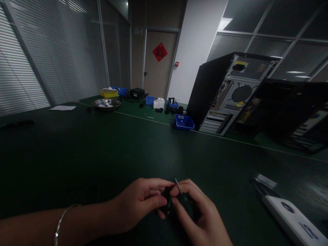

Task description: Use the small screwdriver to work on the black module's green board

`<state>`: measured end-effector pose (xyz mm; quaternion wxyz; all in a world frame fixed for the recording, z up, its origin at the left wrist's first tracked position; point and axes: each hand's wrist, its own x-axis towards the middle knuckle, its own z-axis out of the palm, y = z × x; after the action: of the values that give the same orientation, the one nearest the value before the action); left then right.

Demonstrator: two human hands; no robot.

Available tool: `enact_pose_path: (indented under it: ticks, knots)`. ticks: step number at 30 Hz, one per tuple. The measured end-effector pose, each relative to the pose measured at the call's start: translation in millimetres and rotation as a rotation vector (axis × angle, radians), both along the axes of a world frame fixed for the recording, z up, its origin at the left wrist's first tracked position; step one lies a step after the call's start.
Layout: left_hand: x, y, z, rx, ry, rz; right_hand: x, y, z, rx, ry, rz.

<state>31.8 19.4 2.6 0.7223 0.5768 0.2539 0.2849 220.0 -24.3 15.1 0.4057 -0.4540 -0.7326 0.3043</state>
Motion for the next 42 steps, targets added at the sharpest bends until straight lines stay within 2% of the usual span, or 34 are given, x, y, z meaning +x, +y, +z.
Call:
enact_pose_path:
  ticks: [9,15,21,42]
  knots:
    - [-1,-2,-1.9,-0.065,-0.003,0.028,0,-3,-2.8,0.106,-0.066,-0.003]
    - [1,2,-1.3,-0.112,-0.053,0.062,-2,-4,-6.0,0.116,-0.074,0.025]
    - [2,2,-1.4,-0.103,-0.114,0.046,-2,-3,-7.2,0.121,-0.087,0.029]
    - [0,-3,2.8,0.016,0.048,0.054,-1,-6,-10.3,0.063,-0.164,0.0]
